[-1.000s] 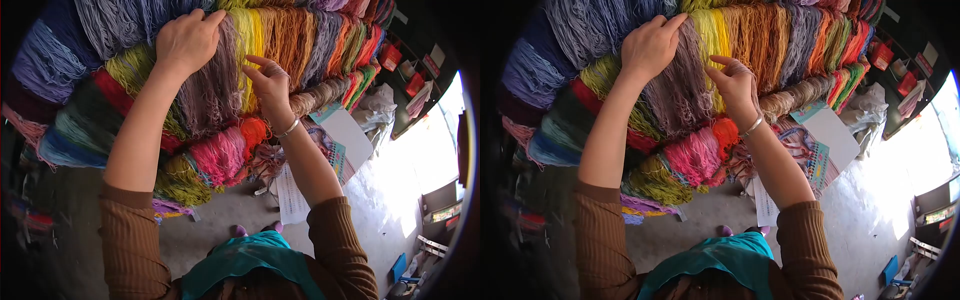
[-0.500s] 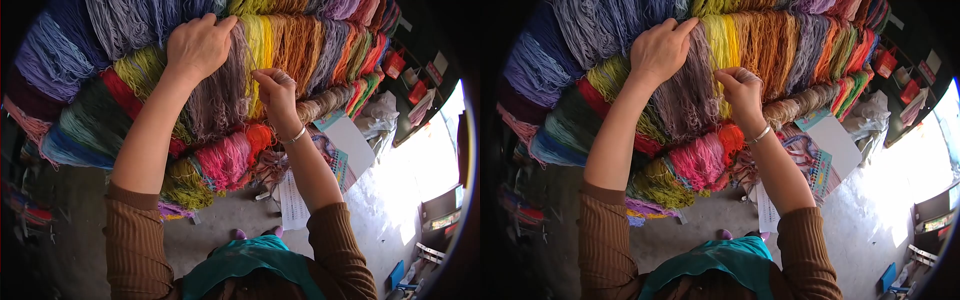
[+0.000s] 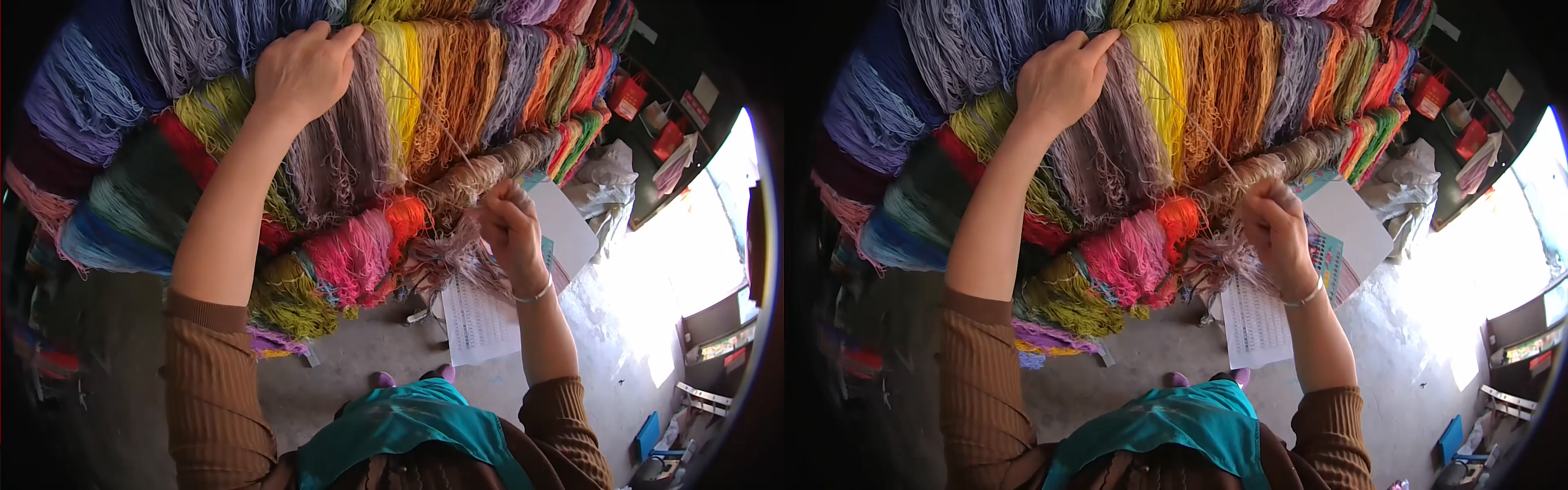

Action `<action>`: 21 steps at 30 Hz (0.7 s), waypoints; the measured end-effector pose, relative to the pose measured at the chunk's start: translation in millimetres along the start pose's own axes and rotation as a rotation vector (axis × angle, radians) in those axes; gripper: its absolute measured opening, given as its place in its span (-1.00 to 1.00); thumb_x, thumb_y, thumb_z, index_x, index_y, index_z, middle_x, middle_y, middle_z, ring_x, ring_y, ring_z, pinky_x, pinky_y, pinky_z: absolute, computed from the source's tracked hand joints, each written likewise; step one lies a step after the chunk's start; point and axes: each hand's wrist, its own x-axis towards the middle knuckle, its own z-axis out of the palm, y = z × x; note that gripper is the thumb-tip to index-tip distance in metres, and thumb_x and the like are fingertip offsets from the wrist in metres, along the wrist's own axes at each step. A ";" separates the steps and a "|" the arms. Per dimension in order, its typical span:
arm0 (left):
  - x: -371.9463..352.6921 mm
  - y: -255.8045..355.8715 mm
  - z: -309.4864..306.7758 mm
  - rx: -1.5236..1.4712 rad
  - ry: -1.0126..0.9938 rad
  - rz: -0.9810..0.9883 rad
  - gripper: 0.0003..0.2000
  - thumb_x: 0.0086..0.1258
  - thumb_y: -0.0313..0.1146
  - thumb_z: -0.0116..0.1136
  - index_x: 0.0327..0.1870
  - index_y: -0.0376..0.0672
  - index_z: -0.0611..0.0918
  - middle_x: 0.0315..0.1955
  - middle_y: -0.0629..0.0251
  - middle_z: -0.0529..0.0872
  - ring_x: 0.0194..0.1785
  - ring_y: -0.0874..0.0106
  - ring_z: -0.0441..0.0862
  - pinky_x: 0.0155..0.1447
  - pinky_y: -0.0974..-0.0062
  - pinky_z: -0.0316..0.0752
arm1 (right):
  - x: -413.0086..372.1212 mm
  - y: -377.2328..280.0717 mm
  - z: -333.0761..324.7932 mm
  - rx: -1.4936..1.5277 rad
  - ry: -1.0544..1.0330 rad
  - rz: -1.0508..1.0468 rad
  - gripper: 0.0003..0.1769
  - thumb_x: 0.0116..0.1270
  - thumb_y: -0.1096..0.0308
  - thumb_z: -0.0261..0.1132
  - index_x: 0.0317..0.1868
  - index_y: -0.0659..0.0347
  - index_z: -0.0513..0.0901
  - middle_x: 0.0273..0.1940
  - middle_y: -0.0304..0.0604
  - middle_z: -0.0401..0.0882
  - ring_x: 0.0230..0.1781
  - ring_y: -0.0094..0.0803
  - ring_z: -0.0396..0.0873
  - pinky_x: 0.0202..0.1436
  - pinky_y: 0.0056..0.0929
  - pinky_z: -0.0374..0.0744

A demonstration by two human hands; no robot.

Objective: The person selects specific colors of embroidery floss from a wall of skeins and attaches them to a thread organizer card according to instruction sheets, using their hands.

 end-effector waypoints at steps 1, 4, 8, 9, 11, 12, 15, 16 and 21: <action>1.2 0.7 -1.9 -0.001 -0.016 -0.007 -0.68 0.46 -0.21 0.09 0.18 0.15 0.71 -0.29 0.28 0.74 -0.30 0.26 0.74 -0.25 0.26 0.68 | -24.0 -3.6 -13.7 -0.080 0.093 0.049 -0.87 0.40 0.57 0.15 -0.31 0.15 0.45 -0.56 -0.46 0.23 -0.70 -0.74 0.10 -0.67 -0.67 0.03; -0.5 -1.8 2.7 0.009 0.013 0.012 -0.68 0.53 -0.23 0.04 0.24 0.18 0.65 -0.34 0.36 0.66 -0.38 0.31 0.69 -0.36 0.33 0.63 | -95.4 -6.3 -83.7 -0.122 0.355 0.077 -0.87 0.39 0.56 0.16 -0.31 0.11 0.46 -0.57 -0.47 0.23 -0.72 -0.74 0.07 -0.69 -0.65 0.01; -0.5 -2.4 2.9 0.011 -0.031 0.006 -0.67 0.54 -0.21 0.01 0.25 0.18 0.65 -0.27 0.32 0.70 -0.31 0.26 0.72 -0.28 0.28 0.66 | -220.4 -45.7 -197.0 -0.091 0.673 0.000 -0.82 0.44 0.51 0.13 -0.35 0.03 0.41 -0.60 -0.52 0.13 -0.72 -0.76 0.02 -0.72 -0.70 0.00; 0.0 -1.2 1.1 -0.004 -0.068 -0.017 -0.67 0.52 -0.20 0.01 0.23 0.18 0.66 -0.21 0.28 0.74 -0.28 0.22 0.74 -0.22 0.23 0.69 | -255.8 -60.9 -225.5 -0.164 0.758 -0.059 -0.80 0.46 0.48 0.12 -0.36 0.00 0.39 -0.60 -0.52 0.12 -0.72 -0.76 0.02 -0.74 -0.71 -0.01; -0.5 -3.4 1.7 -0.005 -0.084 0.008 -0.66 0.57 -0.19 -0.03 0.30 0.21 0.60 -0.17 0.36 0.71 -0.23 0.23 0.72 -0.21 0.26 0.65 | -330.6 -99.0 -284.3 -0.115 0.917 -0.236 -0.67 0.53 0.43 0.09 -0.47 -0.01 0.32 -0.63 -0.49 0.09 -0.74 -0.73 -0.01 -0.77 -0.67 -0.01; 0.3 -3.2 -1.1 -0.008 -0.080 0.039 -0.66 0.59 -0.21 -0.03 0.31 0.19 0.59 -0.20 0.36 0.68 -0.24 0.24 0.70 -0.24 0.29 0.63 | -366.6 -125.3 -308.9 -0.101 1.020 -0.272 -0.66 0.56 0.41 0.07 -0.48 0.00 0.32 -0.64 -0.46 0.06 -0.75 -0.71 -0.02 -0.78 -0.62 -0.02; -0.8 -11.8 5.2 -0.036 -0.127 0.062 -0.64 0.62 -0.20 -0.10 0.36 0.20 0.53 -0.07 0.37 0.69 -0.15 0.20 0.69 -0.19 0.20 0.59 | -451.3 -192.5 -335.7 -0.100 1.266 -0.510 -0.67 0.56 0.37 0.09 -0.46 0.01 0.36 -0.63 -0.47 -0.05 -0.72 -0.66 -0.08 -0.70 -0.60 -0.02; -0.7 -15.7 8.3 -0.040 -0.159 0.053 -0.63 0.64 -0.19 -0.11 0.39 0.24 0.51 -0.02 0.40 0.70 -0.13 0.19 0.69 -0.18 0.21 0.58 | -471.3 -216.0 -341.4 -0.077 1.357 -0.503 -0.66 0.56 0.35 0.10 -0.47 -0.03 0.32 -0.63 -0.47 -0.10 -0.71 -0.66 -0.10 -0.69 -0.59 -0.04; -0.5 -31.5 22.1 -0.074 -0.259 -0.032 -0.60 0.68 -0.08 -0.21 0.45 0.33 0.46 0.22 0.43 0.66 0.13 0.27 0.68 0.04 0.28 0.63 | -511.5 -250.7 -365.9 -0.415 1.370 -0.312 -0.74 0.51 0.37 0.18 -0.43 0.00 0.45 -0.66 -0.51 0.05 -0.75 -0.72 -0.02 -0.74 -0.60 -0.03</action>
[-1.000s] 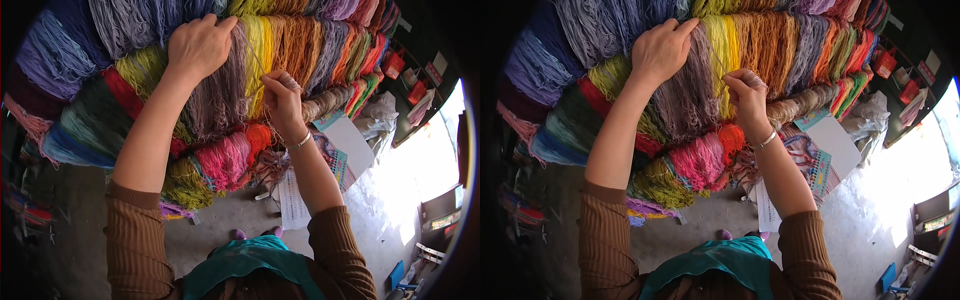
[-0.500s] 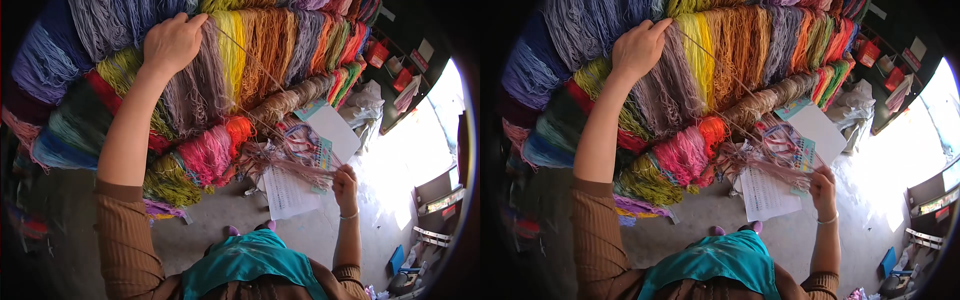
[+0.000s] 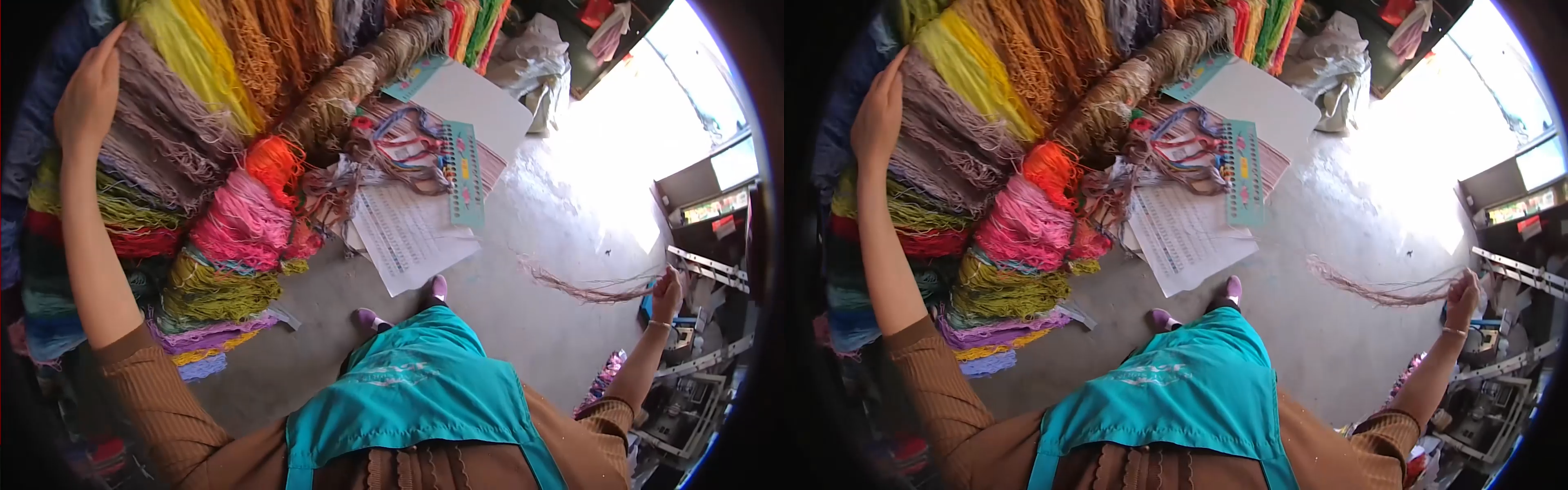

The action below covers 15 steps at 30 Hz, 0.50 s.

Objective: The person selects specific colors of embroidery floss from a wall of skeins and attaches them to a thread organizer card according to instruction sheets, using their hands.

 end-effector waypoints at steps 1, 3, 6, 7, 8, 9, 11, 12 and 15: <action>2.1 -10.1 9.0 0.110 0.183 0.161 -0.61 0.67 -0.11 -0.13 0.44 0.23 0.50 0.25 0.39 0.64 0.26 0.31 0.61 0.19 0.36 0.59 | -2.5 6.0 8.1 -0.209 -0.089 0.083 -0.79 0.47 0.38 0.20 -0.40 0.03 0.48 -0.66 -0.51 0.11 -0.77 -0.72 0.02 -0.76 -0.61 0.00; -2.4 30.2 -16.4 0.383 0.334 0.323 -0.62 0.64 -0.15 -0.05 0.41 0.14 0.54 0.27 0.40 0.63 0.32 0.32 0.56 0.29 0.38 0.53 | -5.2 22.3 31.4 -0.727 -0.249 0.306 -0.87 0.36 0.39 0.24 -0.39 0.10 0.51 -0.65 -0.43 0.29 -0.80 -0.67 0.18 -0.79 -0.62 0.11; -45.6 109.4 -8.1 0.037 0.191 0.409 -0.61 0.54 -0.36 0.03 0.36 0.05 0.57 0.32 0.32 0.57 0.41 0.28 0.47 0.43 0.21 0.37 | 18.1 82.7 46.4 -1.469 -0.556 0.508 -0.88 0.23 0.46 0.28 -0.43 0.33 0.59 -0.63 -0.20 0.47 -0.76 -0.48 0.43 -0.79 -0.46 0.31; -59.3 130.8 -2.0 -0.051 0.072 0.467 -0.60 0.51 -0.40 0.05 0.35 0.01 0.58 0.33 0.29 0.55 0.42 0.27 0.45 0.46 0.19 0.33 | 27.5 102.4 47.8 -1.561 -0.626 0.464 -0.86 0.22 0.48 0.28 -0.45 0.40 0.62 -0.63 -0.14 0.51 -0.74 -0.43 0.48 -0.74 -0.40 0.42; -70.5 137.5 7.5 0.021 -0.067 0.513 -0.59 0.51 -0.42 0.05 0.36 -0.04 0.56 0.36 0.27 0.52 0.45 0.24 0.41 0.49 0.19 0.30 | 37.9 116.2 46.3 -1.491 -0.662 0.394 -0.82 0.23 0.44 0.28 -0.44 0.43 0.62 -0.62 -0.11 0.55 -0.72 -0.38 0.54 -0.69 -0.35 0.50; -79.8 131.7 21.5 0.090 -0.199 0.569 -0.59 0.51 -0.44 0.05 0.38 -0.09 0.54 0.39 0.25 0.49 0.49 0.22 0.36 0.52 0.20 0.26 | 43.9 118.4 59.7 -1.544 -0.663 0.309 -0.78 0.25 0.39 0.27 -0.42 0.43 0.63 -0.63 -0.11 0.56 -0.70 -0.35 0.58 -0.66 -0.35 0.54; -95.3 118.7 44.8 0.335 -0.528 0.341 -0.62 0.53 -0.40 0.08 0.34 -0.16 0.56 0.41 0.23 0.46 0.54 0.24 0.27 0.58 0.14 0.15 | 62.8 121.1 68.5 -1.475 -0.688 0.026 -0.81 0.25 0.37 0.28 -0.39 0.36 0.67 -0.61 -0.06 0.62 -0.66 -0.31 0.63 -0.53 -0.31 0.58; -89.4 135.3 25.1 0.477 -0.683 0.317 -0.63 0.55 -0.36 0.07 0.33 -0.19 0.57 0.43 0.21 0.44 0.56 0.26 0.25 0.60 0.10 0.11 | 75.1 123.7 68.7 -1.477 -0.730 -0.208 -0.80 0.24 0.31 0.29 -0.38 0.30 0.69 -0.55 -0.06 0.67 -0.56 -0.31 0.66 -0.38 -0.27 0.60; -78.4 177.5 23.4 0.413 -0.636 0.153 -0.64 0.61 -0.32 0.00 0.36 -0.11 0.57 0.44 0.24 0.43 0.59 0.28 0.20 0.62 0.09 0.09 | 64.6 78.4 119.6 -1.439 -0.711 -0.164 -0.79 0.27 0.26 0.29 -0.37 0.21 0.72 -0.51 -0.14 0.70 -0.45 -0.33 0.67 -0.27 -0.33 0.58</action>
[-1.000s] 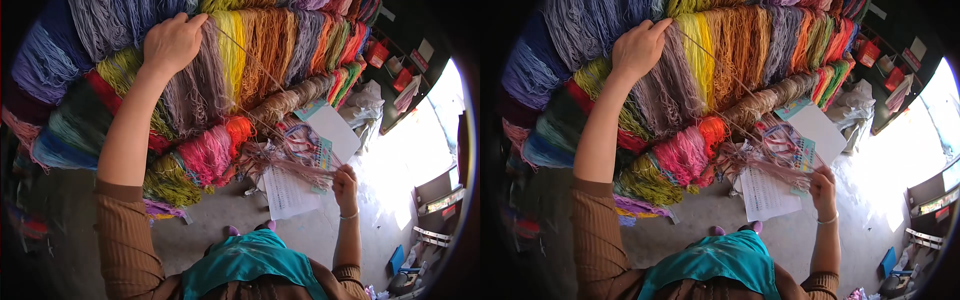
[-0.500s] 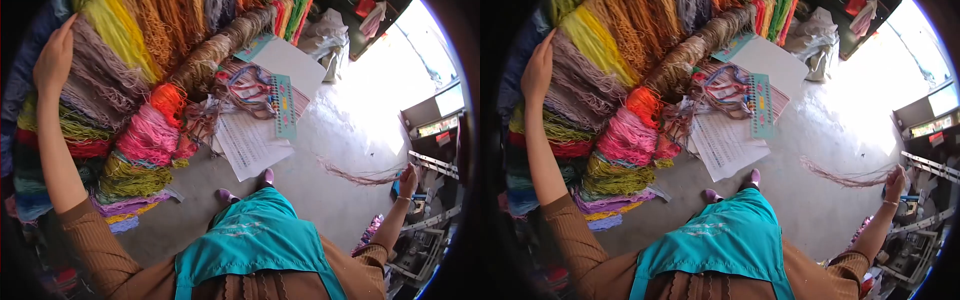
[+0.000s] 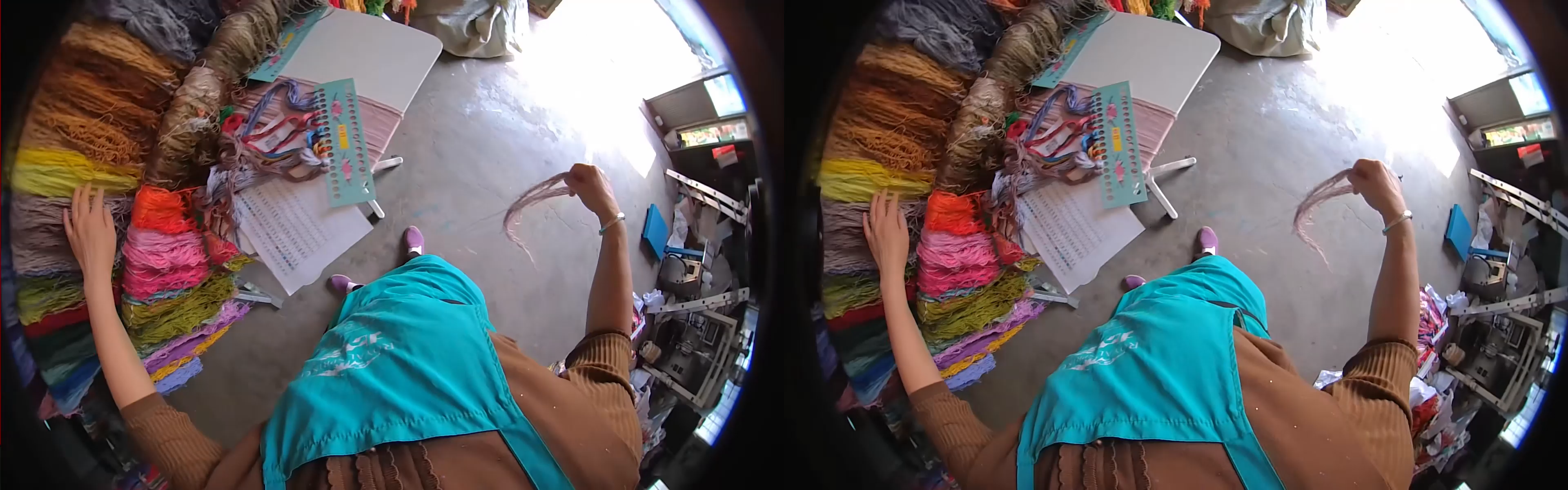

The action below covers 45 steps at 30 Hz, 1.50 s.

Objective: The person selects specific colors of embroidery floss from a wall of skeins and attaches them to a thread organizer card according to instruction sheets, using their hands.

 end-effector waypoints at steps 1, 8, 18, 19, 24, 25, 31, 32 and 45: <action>1.8 23.6 -25.1 -0.033 0.037 0.028 -0.64 0.61 -0.32 -0.01 0.36 -0.11 0.57 0.43 0.24 0.45 0.58 0.29 0.22 0.60 0.10 0.12 | 7.5 -6.7 -4.4 0.039 -0.005 -0.025 -0.79 0.29 0.26 0.29 -0.36 0.22 0.73 -0.50 -0.16 0.70 -0.44 -0.35 0.66 -0.27 -0.34 0.57; 4.7 252.9 -175.1 -1.432 0.179 0.575 -0.72 0.42 -0.50 0.17 0.14 -0.22 0.67 0.16 0.19 0.64 -0.01 0.37 0.70 -0.07 0.50 0.64 | 41.0 -50.4 -6.3 0.826 -0.147 -0.346 -0.85 0.47 0.38 0.26 -0.20 0.31 0.66 -0.37 -0.35 0.59 -0.44 -0.65 0.45 -0.36 -0.59 0.47; 6.9 440.7 -266.8 -2.117 -0.515 0.736 -0.73 0.44 -0.36 0.26 0.10 -0.24 0.65 -0.21 0.27 0.67 -0.45 0.60 0.59 -0.34 0.59 0.54 | 40.5 -127.8 -27.8 0.917 -0.226 -0.594 -0.87 0.39 0.43 0.35 -0.22 0.35 0.68 -0.37 -0.38 0.61 -0.37 -0.70 0.44 -0.30 -0.62 0.43; 7.9 443.4 -261.2 -2.045 -0.772 0.731 -0.76 0.46 -0.31 0.25 0.00 -0.25 0.69 -0.36 0.30 0.68 -0.52 0.58 0.58 -0.41 0.55 0.52 | 45.2 -121.5 -32.7 0.857 -0.110 -0.611 -0.86 0.39 0.43 0.33 -0.25 0.37 0.70 -0.41 -0.37 0.59 -0.38 -0.69 0.41 -0.31 -0.60 0.41; -7.1 450.4 -196.9 -1.973 -0.873 0.591 -0.77 0.54 -0.28 0.13 -0.14 -0.30 0.69 -0.47 0.38 0.63 -0.64 0.62 0.47 -0.54 0.56 0.40 | 74.5 -45.4 -51.5 0.963 0.359 -0.330 -0.84 0.46 0.48 0.30 -0.08 0.37 0.77 -0.20 -0.23 0.77 -0.20 -0.61 0.62 -0.07 -0.64 0.57; -12.6 458.5 -180.8 -1.959 -0.890 0.573 -0.77 0.55 -0.29 0.11 -0.15 -0.31 0.69 -0.47 0.39 0.63 -0.65 0.62 0.46 -0.55 0.56 0.40 | 75.7 -26.0 -60.3 0.906 0.442 -0.230 -0.83 0.46 0.46 0.32 -0.07 0.34 0.78 -0.21 -0.25 0.77 -0.23 -0.62 0.60 -0.12 -0.66 0.55; -41.7 489.8 -139.9 -1.866 -1.020 0.575 -0.77 0.61 -0.28 0.05 -0.13 -0.28 0.65 -0.53 0.41 0.61 -0.69 0.64 0.46 -0.59 0.60 0.35 | 80.8 94.3 -98.3 0.718 0.793 -0.144 -0.79 0.44 0.35 0.39 -0.01 0.25 0.80 -0.34 -0.46 0.70 -0.42 -0.76 0.43 -0.37 -0.72 0.34; -43.9 492.4 -142.7 -1.877 -1.016 0.608 -0.75 0.61 -0.26 0.04 -0.14 -0.27 0.64 -0.53 0.40 0.61 -0.68 0.63 0.47 -0.58 0.58 0.37 | 81.1 114.3 -100.8 0.636 0.813 -0.172 -0.78 0.44 0.34 0.39 -0.01 0.25 0.80 -0.35 -0.47 0.70 -0.43 -0.75 0.42 -0.39 -0.70 0.35; -56.1 534.7 -104.8 -1.350 -0.574 0.593 -0.64 0.39 -0.38 0.07 0.19 -0.25 0.54 -0.03 0.00 0.67 -0.01 0.15 0.71 0.07 0.21 0.61 | 22.5 222.3 -156.7 0.646 0.913 -0.144 -0.81 0.49 0.40 0.30 -0.02 0.25 0.80 -0.25 -0.37 0.77 -0.27 -0.70 0.58 -0.20 -0.73 0.49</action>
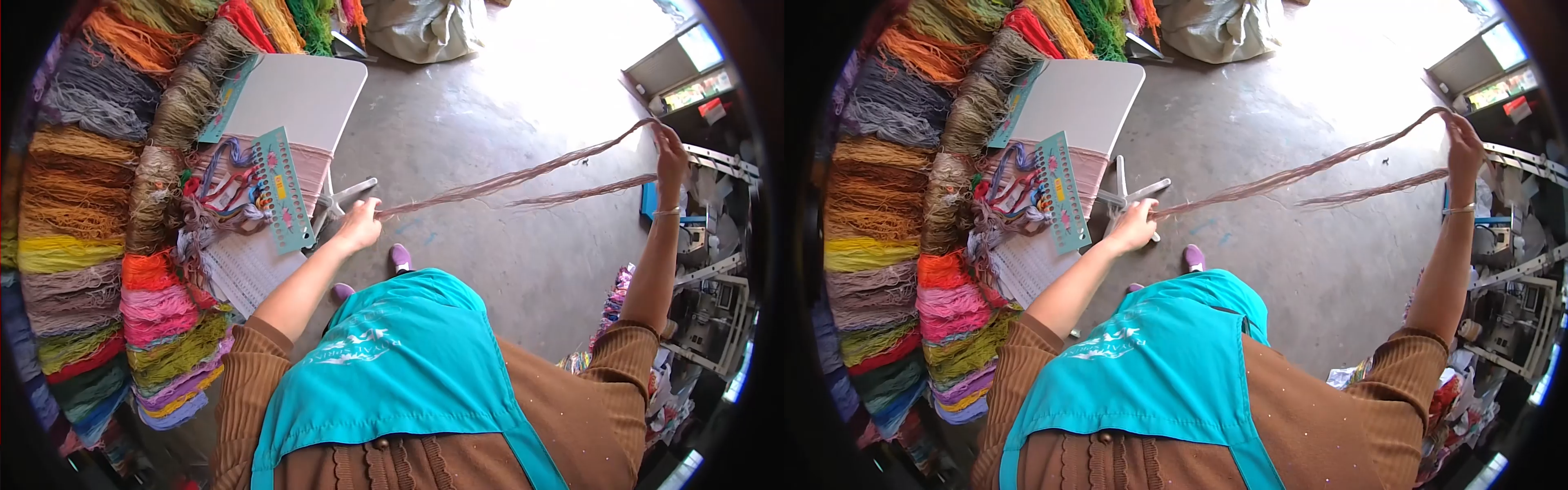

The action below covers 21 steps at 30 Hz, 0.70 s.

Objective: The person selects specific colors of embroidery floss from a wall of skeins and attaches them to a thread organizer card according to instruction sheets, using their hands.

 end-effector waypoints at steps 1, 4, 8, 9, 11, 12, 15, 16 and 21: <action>-7.5 22.9 -14.8 0.132 0.088 0.011 -0.56 0.33 -0.40 0.10 0.26 -0.24 0.52 0.11 -0.05 0.62 0.17 0.09 0.65 0.22 0.18 0.56 | -16.1 -24.3 12.2 -0.145 -0.119 -0.022 -0.81 0.47 0.42 0.32 -0.01 0.24 0.79 -0.27 -0.37 0.75 -0.30 -0.71 0.56 -0.21 -0.73 0.48; 17.8 36.7 -17.4 0.013 0.105 0.179 -0.46 0.25 -0.41 0.13 0.33 -0.19 0.51 0.32 -0.02 0.46 0.24 0.12 0.59 0.30 0.18 0.50 | -73.2 -103.9 72.6 -0.270 -0.584 0.097 -0.87 0.42 0.41 0.36 -0.16 0.28 0.79 -0.46 -0.40 0.60 -0.43 -0.70 0.44 -0.39 -0.64 0.40; -1.0 136.4 -55.6 -0.394 0.008 0.386 -0.44 0.28 -0.39 0.30 0.35 -0.17 0.49 0.32 0.04 0.48 -0.17 0.31 0.77 0.06 0.35 0.64 | -121.9 -161.1 130.9 -0.255 -0.835 0.074 -0.89 0.37 0.39 0.38 -0.19 0.25 0.77 -0.58 -0.26 0.50 -0.55 -0.61 0.36 -0.46 -0.50 0.41; -1.6 152.1 -56.8 -0.453 0.016 0.468 -0.42 0.28 -0.39 0.34 0.36 -0.18 0.48 0.32 0.06 0.48 -0.27 0.40 0.77 -0.02 0.40 0.66 | -129.3 -181.3 138.7 -0.264 -0.863 0.104 -0.88 0.37 0.38 0.37 -0.19 0.25 0.76 -0.58 -0.20 0.48 -0.56 -0.59 0.36 -0.45 -0.47 0.42; -4.7 178.9 -59.8 -0.496 -0.024 0.553 -0.39 0.29 -0.38 0.36 0.39 -0.17 0.45 0.33 0.07 0.47 -0.29 0.40 0.75 -0.06 0.40 0.66 | -140.7 -187.8 152.1 -0.139 -0.899 0.079 -0.89 0.37 0.40 0.35 -0.20 0.24 0.76 -0.59 -0.16 0.47 -0.57 -0.59 0.39 -0.46 -0.45 0.43; -4.3 187.7 -59.8 -0.511 -0.072 0.586 -0.37 0.30 -0.37 0.36 0.42 -0.17 0.41 0.32 0.07 0.48 -0.31 0.40 0.75 -0.08 0.42 0.66 | -143.3 -196.1 155.3 -0.119 -0.926 0.072 -0.90 0.36 0.42 0.35 -0.20 0.24 0.76 -0.59 -0.16 0.47 -0.56 -0.60 0.38 -0.46 -0.45 0.43; -7.7 198.7 -51.9 -0.707 -0.319 0.496 -0.51 0.35 -0.38 0.32 0.30 -0.25 0.51 -0.01 0.13 0.68 -0.35 0.47 0.71 -0.16 0.46 0.64 | -151.9 -197.5 156.8 0.015 -0.910 0.041 -0.90 0.35 0.47 0.33 -0.20 0.27 0.76 -0.59 -0.19 0.44 -0.55 -0.62 0.35 -0.48 -0.48 0.41; -5.7 193.7 -49.0 -0.703 -0.434 0.432 -0.60 0.40 -0.38 0.29 0.23 -0.27 0.56 -0.15 0.23 0.68 -0.35 0.51 0.70 -0.18 0.50 0.63 | -154.1 -196.6 153.7 0.004 -0.891 0.090 -0.90 0.35 0.48 0.33 -0.20 0.29 0.75 -0.59 -0.22 0.44 -0.56 -0.62 0.34 -0.48 -0.49 0.39; -5.7 174.4 -46.0 -0.587 -0.509 0.300 -0.81 0.49 -0.33 0.15 -0.20 -0.29 0.67 -0.45 0.28 0.69 -0.47 0.53 0.66 -0.32 0.49 0.57 | -162.1 -158.2 129.7 -0.026 -0.718 0.181 -0.90 0.36 0.46 0.36 -0.20 0.31 0.74 -0.57 -0.29 0.42 -0.54 -0.65 0.30 -0.48 -0.55 0.33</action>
